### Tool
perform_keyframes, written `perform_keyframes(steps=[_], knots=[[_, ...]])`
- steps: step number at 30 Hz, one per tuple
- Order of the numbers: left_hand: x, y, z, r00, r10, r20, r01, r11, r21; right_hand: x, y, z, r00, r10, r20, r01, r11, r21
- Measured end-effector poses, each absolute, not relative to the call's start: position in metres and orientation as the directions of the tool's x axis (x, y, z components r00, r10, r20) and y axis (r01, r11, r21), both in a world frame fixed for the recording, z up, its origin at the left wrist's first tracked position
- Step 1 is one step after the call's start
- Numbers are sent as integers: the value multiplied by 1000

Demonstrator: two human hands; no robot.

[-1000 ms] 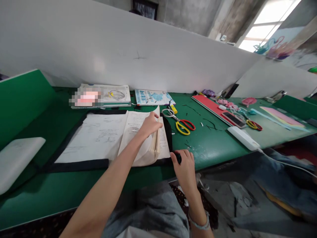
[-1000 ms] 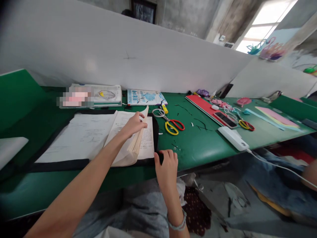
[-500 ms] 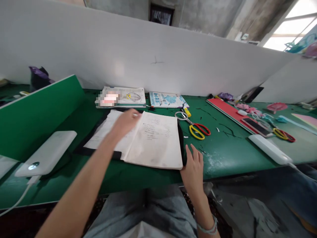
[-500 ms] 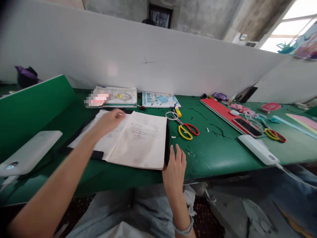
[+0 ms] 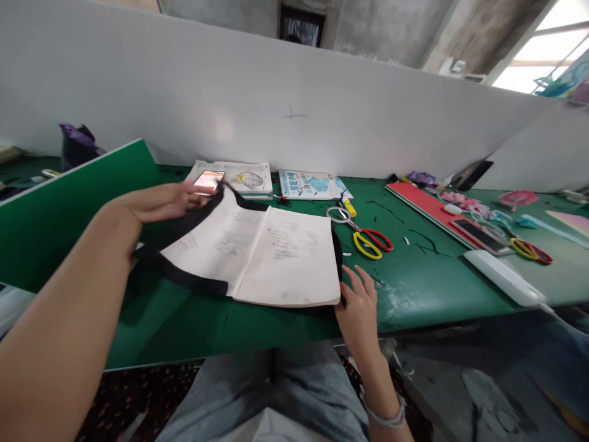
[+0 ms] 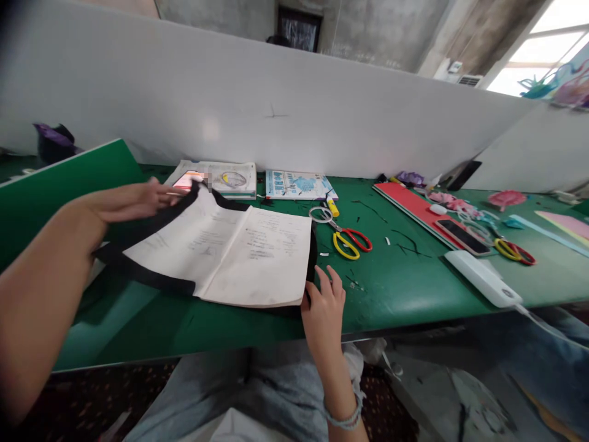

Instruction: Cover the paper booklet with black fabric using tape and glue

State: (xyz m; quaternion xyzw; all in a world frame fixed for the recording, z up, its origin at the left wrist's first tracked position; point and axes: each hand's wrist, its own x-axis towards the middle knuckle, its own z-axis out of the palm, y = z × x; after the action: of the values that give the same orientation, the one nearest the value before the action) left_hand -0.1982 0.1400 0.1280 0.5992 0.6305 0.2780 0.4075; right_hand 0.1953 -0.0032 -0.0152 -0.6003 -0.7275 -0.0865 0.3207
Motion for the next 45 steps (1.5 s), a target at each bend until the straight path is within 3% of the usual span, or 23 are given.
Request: perform_keyframes(steps=[3,5,7,10,13,16,19,22,25,29,31,33,36,38,39,40,45], knots=[[-174,135,131,303,926,-227,181,178,967,195,-3,-14,-115,839,532,934,273,-228],[-155,135,111,195,967,-161,151,133,980,195,-3,-14,-129,841,525,933,282,-224],[-142,136,83,-25,995,-95,328,98,939,195,-3,-15,-134,846,516,927,291,-236],[-137,141,54,-114,991,-72,414,113,903,195,-3,-15,-139,858,495,918,298,-260],[-143,141,56,-135,974,-182,374,220,901,195,-2,-15,-135,867,479,916,293,-273],[-139,129,75,-18,954,-300,373,285,883,194,-2,-15,-126,871,474,911,291,-293],[-116,101,91,188,952,-243,542,106,834,194,-2,-15,-122,874,470,904,294,-312],[-88,68,90,323,928,-187,735,-121,667,194,-3,-15,-126,874,468,896,303,-326],[-68,45,74,473,846,-244,796,-293,529,195,-3,-14,-140,878,458,886,317,-338],[-48,27,48,521,842,-139,826,-457,330,196,-3,-14,-136,892,432,874,313,-372],[-41,22,44,573,804,-158,794,-498,348,196,-3,-14,-127,894,429,859,316,-404],[-42,24,48,607,779,-154,738,-482,472,195,-3,-12,-124,899,420,830,326,-453],[-62,49,55,443,896,21,663,-344,665,194,-4,-8,-90,923,374,749,310,-586],[-79,77,52,226,964,137,749,-262,609,194,-3,-5,-25,949,314,670,249,-699],[-85,91,47,176,976,126,813,-217,540,193,-1,-3,15,961,276,632,205,-748],[-89,103,39,189,980,66,867,-199,457,193,1,-1,49,972,231,599,156,-785],[-80,129,-1,301,953,-26,884,-269,383,201,36,7,32,998,51,561,24,-827]])
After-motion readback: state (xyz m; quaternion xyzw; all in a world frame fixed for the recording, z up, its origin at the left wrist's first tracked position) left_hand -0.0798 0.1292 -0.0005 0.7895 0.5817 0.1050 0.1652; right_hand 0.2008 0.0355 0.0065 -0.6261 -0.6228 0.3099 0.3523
